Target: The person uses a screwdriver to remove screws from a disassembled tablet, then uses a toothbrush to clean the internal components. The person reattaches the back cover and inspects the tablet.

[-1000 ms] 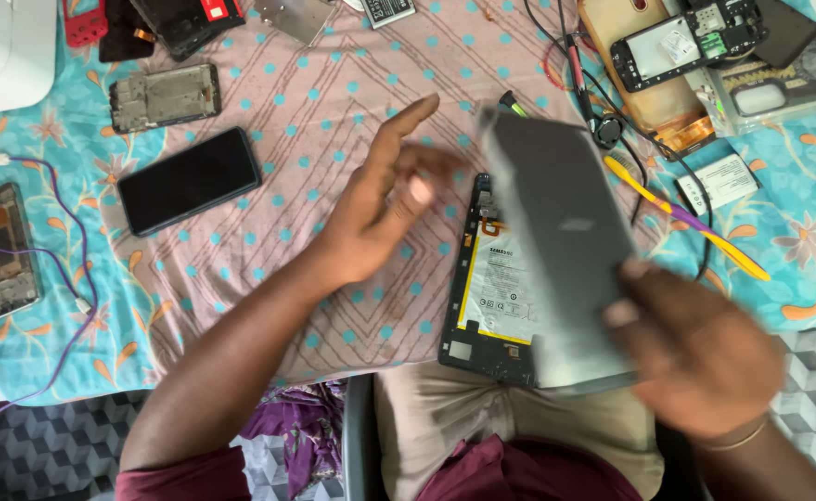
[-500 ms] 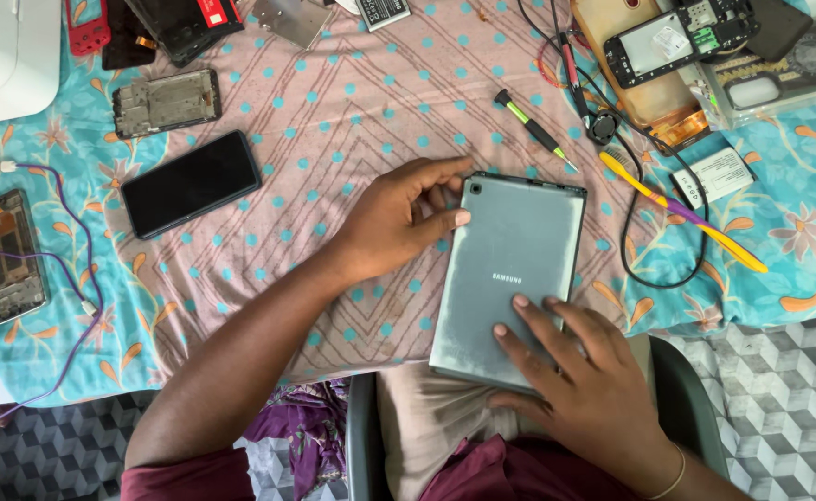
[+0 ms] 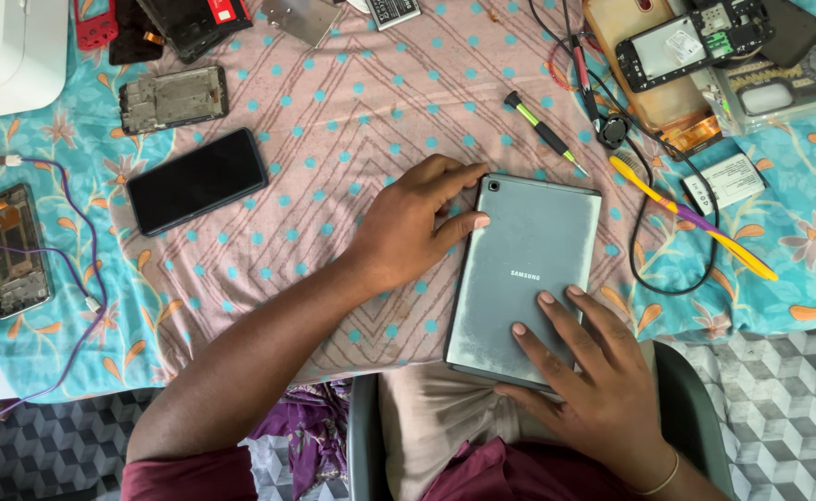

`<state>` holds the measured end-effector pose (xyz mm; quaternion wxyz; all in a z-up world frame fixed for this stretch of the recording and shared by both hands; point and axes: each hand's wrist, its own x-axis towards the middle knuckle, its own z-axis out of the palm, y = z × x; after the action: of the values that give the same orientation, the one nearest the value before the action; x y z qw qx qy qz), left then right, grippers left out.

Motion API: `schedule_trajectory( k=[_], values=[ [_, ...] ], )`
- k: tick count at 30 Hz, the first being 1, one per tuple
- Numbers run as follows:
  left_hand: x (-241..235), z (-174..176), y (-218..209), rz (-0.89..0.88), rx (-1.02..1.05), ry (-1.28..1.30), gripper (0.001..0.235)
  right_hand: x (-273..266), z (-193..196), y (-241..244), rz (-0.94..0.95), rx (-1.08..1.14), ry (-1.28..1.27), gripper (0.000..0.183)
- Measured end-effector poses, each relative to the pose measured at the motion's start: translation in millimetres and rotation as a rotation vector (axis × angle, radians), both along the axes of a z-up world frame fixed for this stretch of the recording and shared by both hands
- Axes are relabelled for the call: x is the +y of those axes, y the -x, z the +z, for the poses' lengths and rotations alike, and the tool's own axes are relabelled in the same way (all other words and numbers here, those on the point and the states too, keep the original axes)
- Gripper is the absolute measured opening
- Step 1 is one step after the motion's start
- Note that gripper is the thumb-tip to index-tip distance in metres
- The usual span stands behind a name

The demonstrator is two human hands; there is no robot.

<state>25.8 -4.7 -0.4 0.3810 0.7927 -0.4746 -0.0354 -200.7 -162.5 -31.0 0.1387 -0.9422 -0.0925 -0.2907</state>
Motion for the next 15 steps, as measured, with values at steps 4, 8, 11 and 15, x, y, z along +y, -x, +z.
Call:
schedule_trajectory(
  k=[4,8,11,15],
  values=[
    [0.1,1.5,0.5,0.005,-0.019,-0.011,0.054,-1.8,0.2,-1.4,0.014,-0.003,-0.013,0.064],
    [0.0,1.3,3.2,0.008,-0.093,-0.002,0.051,-3.4,1.2,-2.1,0.024,-0.007,-0.007,0.063],
    [0.0,1.6,3.4,0.011,-0.076,-0.013,0.053,-3.0,1.7,-3.3,0.029,-0.013,-0.009,0.062],
    [0.1,1.0,3.7,0.010,-0.088,-0.014,0.054,-1.5,1.8,-4.6,0.043,-0.002,0.006,0.059]
  ],
)
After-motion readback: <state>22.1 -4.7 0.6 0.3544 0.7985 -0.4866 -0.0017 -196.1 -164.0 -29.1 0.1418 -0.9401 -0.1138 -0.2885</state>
